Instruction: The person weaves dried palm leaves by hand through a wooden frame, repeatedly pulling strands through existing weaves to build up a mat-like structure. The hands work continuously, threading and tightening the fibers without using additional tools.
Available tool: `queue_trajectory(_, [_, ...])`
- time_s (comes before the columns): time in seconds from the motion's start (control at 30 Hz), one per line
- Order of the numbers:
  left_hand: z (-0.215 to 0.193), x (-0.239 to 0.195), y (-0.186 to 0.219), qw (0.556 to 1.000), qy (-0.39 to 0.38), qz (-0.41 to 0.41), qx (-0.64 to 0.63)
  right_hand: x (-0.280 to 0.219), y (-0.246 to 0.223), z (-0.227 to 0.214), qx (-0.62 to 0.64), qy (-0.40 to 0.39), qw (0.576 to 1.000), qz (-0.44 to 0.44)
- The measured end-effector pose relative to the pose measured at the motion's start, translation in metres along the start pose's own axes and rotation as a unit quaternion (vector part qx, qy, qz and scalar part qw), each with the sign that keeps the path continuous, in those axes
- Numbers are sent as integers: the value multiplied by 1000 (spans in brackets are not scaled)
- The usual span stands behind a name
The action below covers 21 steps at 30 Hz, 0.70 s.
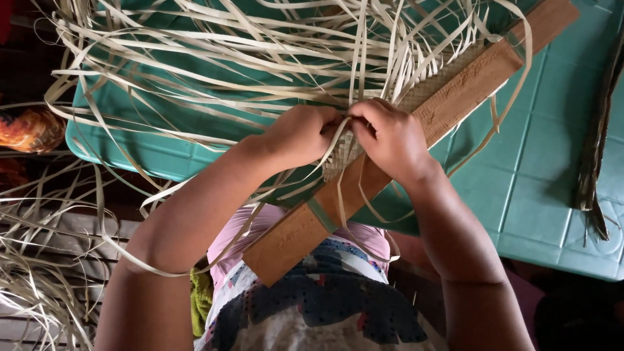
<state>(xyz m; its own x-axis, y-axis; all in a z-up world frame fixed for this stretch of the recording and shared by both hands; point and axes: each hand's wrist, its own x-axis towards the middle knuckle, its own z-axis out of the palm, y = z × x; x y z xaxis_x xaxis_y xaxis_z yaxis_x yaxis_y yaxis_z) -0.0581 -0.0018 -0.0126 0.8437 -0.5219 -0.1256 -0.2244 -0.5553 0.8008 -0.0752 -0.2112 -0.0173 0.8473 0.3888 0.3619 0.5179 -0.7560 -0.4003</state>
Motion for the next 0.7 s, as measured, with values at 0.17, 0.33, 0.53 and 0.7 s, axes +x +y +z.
queue_trajectory(0.17, [6, -1, -2, 1000, 25, -9, -1, 20, -9, -19, 113, -34, 993, 10])
queue_trajectory(0.33, [-4, -6, 18, 994, -24, -105, -1, 55, -22, -52, 171, -42, 983, -57])
queue_trajectory(0.53, [-1, 12, 5, 988, -99, -73, 96, 79, -38, -65, 230, -46, 942, 240])
queue_trajectory(0.7, [4, 6, -3, 995, -39, -91, 5, 116, -1, -97, 130, -26, 902, 412])
